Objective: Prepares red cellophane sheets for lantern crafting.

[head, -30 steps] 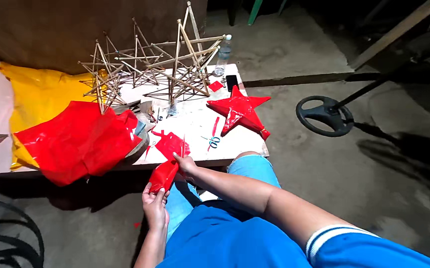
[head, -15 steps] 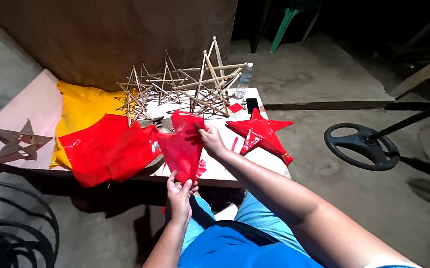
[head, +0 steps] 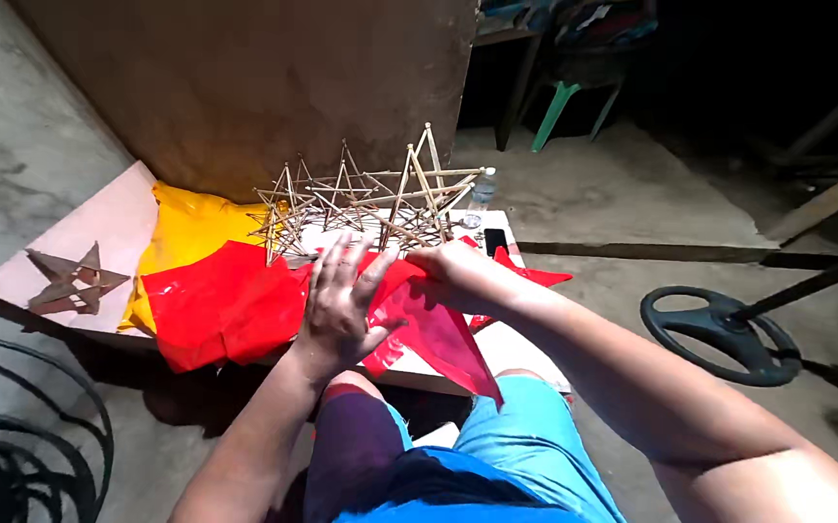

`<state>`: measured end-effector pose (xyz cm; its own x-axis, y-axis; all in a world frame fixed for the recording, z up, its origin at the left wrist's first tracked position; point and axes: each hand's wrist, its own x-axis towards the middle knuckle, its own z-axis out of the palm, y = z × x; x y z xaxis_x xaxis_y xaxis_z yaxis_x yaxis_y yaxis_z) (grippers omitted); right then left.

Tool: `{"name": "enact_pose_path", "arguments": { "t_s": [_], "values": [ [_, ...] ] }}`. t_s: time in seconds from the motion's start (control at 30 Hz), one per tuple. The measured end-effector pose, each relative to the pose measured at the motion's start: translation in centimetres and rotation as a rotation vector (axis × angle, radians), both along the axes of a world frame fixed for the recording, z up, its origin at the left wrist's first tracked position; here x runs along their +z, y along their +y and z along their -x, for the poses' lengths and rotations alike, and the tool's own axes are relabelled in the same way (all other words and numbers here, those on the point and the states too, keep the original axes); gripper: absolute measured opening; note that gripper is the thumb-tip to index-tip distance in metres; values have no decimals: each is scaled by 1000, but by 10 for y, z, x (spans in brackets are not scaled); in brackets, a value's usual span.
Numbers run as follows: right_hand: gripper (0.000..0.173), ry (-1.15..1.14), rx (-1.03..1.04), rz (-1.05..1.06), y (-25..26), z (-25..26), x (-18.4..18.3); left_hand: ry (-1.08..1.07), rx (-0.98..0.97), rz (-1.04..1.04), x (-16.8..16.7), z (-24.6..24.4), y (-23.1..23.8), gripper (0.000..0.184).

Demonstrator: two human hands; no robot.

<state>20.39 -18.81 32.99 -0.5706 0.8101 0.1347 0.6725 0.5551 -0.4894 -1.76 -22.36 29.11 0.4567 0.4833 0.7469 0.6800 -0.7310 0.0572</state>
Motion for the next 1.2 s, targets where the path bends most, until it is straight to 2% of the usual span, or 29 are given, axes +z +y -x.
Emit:
{"name": "enact_pose_path", "arguments": {
  "t_s": [0.07,0.1,0.2,0.27,0.33,0.43,0.5,0.57,0.7,0.87,0.93,1.0,1.03,1.13,1.2],
  "values": [
    [8,-44,52,73,-5,-7,9,-121,-98,-66,3,-2,3,36],
    [7,-82,76,119,-7,-12,13,-192,-142,-25,7,1,1,27],
    [13,-181,118,135,-6,-40,18,-383,-159,349,28,18,-8,34],
    [16,-135,105,109,-3,-63,16,-557,-133,548,40,33,-9,32],
    [15,29,74,167,-2,-85,15,-731,-107,635,49,46,-8,28],
    [16,495,49,253,-3,-108,1,-916,-62,701,55,56,-11,30],
    [28,801,87,245,-3,-110,-12,-1001,-64,735,54,58,-14,32],
    [37,939,157,221,-5,-108,-22,-1051,-73,751,49,61,-16,37],
    [34,1011,289,145,-3,-105,-36,-1033,-175,729,36,68,-16,46],
    [22,1065,221,154,-5,-105,-48,-814,-449,619,21,83,-10,40],
    [11,1074,102,94,-11,-100,-52,-805,-418,633,20,80,-10,37],
    [19,1112,-18,12,-17,-90,-54,-862,-329,681,19,73,-12,12],
    [24,1136,-51,-9,-19,-86,-55,-870,-295,691,18,69,-12,13],
    [38,1119,-110,-10,-22,-87,-57,-844,-254,716,14,64,-13,39],
    [34,1083,-140,-13,-24,-91,-61,-806,-188,725,12,62,-14,35]
  ]
}}
